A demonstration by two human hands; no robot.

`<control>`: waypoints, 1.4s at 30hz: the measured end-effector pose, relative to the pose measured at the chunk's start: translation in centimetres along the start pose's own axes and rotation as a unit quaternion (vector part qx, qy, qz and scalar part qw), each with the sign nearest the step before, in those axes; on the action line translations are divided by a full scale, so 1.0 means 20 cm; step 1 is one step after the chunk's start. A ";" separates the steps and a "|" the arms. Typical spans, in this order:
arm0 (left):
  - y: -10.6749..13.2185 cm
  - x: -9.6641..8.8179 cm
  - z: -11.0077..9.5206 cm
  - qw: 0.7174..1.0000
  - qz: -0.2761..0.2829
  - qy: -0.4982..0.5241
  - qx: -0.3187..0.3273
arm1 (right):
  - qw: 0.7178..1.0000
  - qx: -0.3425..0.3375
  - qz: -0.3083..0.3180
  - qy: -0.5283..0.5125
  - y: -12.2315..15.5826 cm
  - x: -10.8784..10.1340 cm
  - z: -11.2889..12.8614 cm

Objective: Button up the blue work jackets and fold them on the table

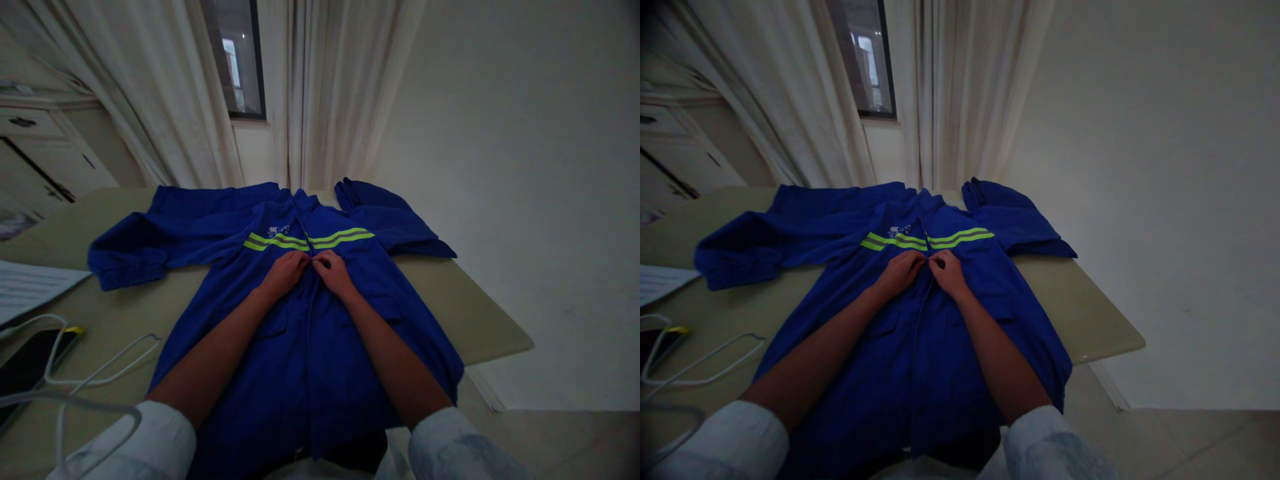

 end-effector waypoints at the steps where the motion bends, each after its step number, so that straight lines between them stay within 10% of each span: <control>1: 0.00 0.00 0.00 1.000 0.003 0.005 0.000 | 1.000 0.006 0.007 -0.003 0.00 0.00 -0.01; 25: -0.01 0.00 0.06 0.983 -0.001 0.174 -0.054 | 0.992 0.012 0.034 0.122 0.01 -0.01 0.06; 42: 0.00 -0.02 -0.02 0.998 0.012 -0.061 -0.012 | 0.994 0.007 -0.018 0.109 0.03 -0.01 0.09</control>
Point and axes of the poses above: each hand's wrist, its own y-axis away from the middle knuckle, its own x-axis out of the palm, z = x × y, the point moved 3 cm from there along -y, towards the middle knuckle, and after that the axes turned 3 degrees about y, right-handed, at the moved point
